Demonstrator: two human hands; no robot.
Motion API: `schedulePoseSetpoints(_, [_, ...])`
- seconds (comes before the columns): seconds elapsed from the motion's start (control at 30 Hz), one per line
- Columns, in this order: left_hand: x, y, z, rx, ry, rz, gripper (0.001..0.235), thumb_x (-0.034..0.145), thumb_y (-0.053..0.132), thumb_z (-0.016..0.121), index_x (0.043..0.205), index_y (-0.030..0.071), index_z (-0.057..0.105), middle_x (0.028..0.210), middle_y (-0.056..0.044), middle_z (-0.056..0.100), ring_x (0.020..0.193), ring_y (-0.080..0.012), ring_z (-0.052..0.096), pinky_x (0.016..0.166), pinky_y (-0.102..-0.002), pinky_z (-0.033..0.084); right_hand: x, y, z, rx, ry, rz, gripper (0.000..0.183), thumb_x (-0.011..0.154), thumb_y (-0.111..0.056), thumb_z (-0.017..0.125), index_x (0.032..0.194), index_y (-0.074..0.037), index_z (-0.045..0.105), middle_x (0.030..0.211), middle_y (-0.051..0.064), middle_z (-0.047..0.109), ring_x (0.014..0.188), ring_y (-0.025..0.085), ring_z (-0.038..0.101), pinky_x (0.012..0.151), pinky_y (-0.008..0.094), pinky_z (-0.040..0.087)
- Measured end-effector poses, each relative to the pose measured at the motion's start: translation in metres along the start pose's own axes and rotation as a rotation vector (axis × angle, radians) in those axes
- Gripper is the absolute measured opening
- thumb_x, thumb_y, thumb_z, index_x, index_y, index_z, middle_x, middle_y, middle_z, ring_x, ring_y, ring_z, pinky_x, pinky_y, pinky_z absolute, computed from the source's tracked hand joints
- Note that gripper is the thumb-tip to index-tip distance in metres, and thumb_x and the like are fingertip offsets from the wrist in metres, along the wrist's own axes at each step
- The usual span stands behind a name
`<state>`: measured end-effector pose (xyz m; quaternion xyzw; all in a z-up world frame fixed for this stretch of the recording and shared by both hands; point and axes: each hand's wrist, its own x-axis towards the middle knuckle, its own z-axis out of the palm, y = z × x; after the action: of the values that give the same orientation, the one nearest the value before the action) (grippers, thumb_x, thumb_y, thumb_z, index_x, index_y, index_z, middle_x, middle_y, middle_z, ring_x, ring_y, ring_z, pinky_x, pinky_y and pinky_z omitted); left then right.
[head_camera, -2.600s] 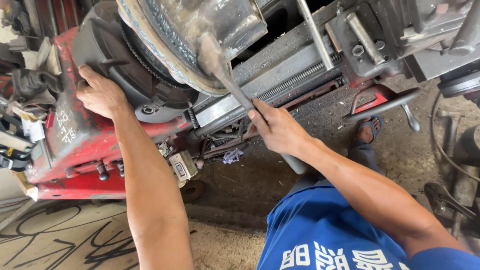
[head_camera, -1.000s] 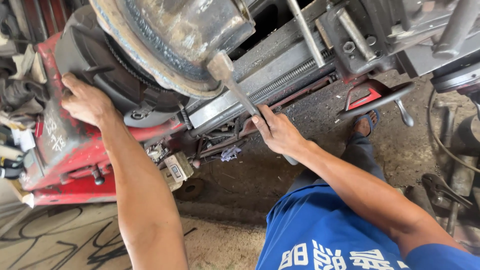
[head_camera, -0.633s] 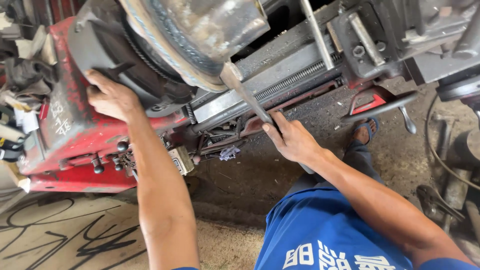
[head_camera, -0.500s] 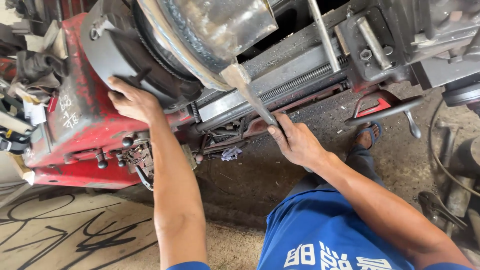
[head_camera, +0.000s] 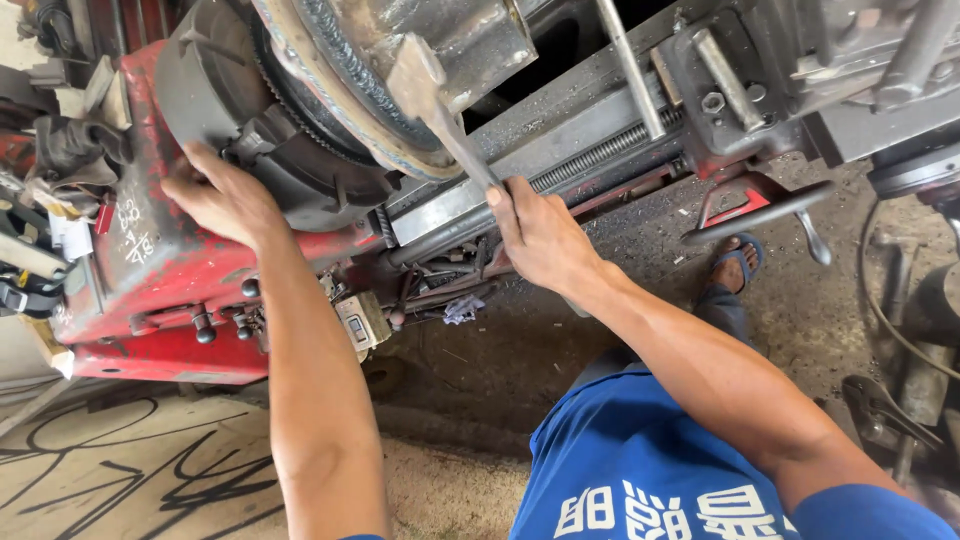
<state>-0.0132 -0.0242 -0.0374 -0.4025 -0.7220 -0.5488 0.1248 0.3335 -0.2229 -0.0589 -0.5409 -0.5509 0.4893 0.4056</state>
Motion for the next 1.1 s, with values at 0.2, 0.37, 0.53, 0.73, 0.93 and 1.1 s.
schedulePoseSetpoints(0.2, [-0.005,0.049,0.01,0.056,0.09,-0.346,0.063,0.069,0.065,0.052,0.095,0.013,0.078,0.093,-0.017,0.084,0.083,-0.0394,0.076,0.073,-0.046,0.055,0.025,0.004,0.017,-0.006,-0.041,-0.028,0.047,0.11,-0.041,0.021,0.101,-0.001,0.046,0.052,0.0,0.047,0.031,0.013,0.042,0.019,0.028,0.037])
schedulePoseSetpoints(0.37, [-0.01,0.048,0.006,0.049,0.076,-0.286,0.065,0.071,0.066,0.051,0.088,0.009,0.076,0.09,-0.02,0.083,0.079,-0.0424,0.071,0.073,-0.045,0.054,0.026,0.012,0.024,-0.052,0.018,-0.114,0.052,0.108,-0.044,0.019,0.105,0.001,0.043,0.052,0.001,0.047,0.03,0.012,0.039,0.018,0.027,0.034])
schedulePoseSetpoints(0.53, [-0.007,0.045,0.003,0.09,0.073,-0.276,0.067,0.071,0.068,0.047,0.082,0.007,0.073,0.088,-0.021,0.08,0.078,-0.0445,0.065,0.073,-0.047,0.051,0.022,0.002,0.009,-0.104,-0.059,-0.023,0.048,0.107,-0.048,0.022,0.098,-0.006,0.043,0.05,-0.003,0.041,0.032,0.014,0.035,0.023,0.034,0.032])
schedulePoseSetpoints(0.73, [-0.012,0.058,0.001,0.05,0.057,-0.294,0.067,0.069,0.068,0.047,0.082,0.008,0.074,0.082,-0.018,0.081,0.075,-0.0419,0.065,0.073,-0.045,0.052,0.03,0.0,-0.002,-0.059,-0.103,-0.041,0.048,0.109,-0.043,0.023,0.098,-0.002,0.045,0.05,0.0,0.043,0.03,0.013,0.039,0.022,0.031,0.034])
schedulePoseSetpoints(0.93, [-0.009,0.045,0.004,0.083,0.075,-0.256,0.068,0.071,0.069,0.047,0.083,0.008,0.074,0.088,-0.022,0.081,0.079,-0.0464,0.065,0.073,-0.047,0.052,0.027,0.022,0.018,-0.082,-0.03,-0.205,0.038,0.115,-0.029,0.027,0.093,-0.003,0.045,0.05,0.0,0.045,0.029,0.01,0.04,0.017,0.026,0.037])
schedulePoseSetpoints(1.1, [-0.006,0.037,0.005,0.084,0.088,-0.232,0.07,0.073,0.07,0.047,0.085,0.007,0.073,0.089,-0.023,0.08,0.08,-0.046,0.065,0.074,-0.047,0.052,0.026,0.01,0.015,-0.106,-0.066,-0.13,0.049,0.109,-0.044,0.019,0.096,-0.004,0.045,0.051,-0.003,0.042,0.031,0.009,0.034,0.02,0.027,0.031])
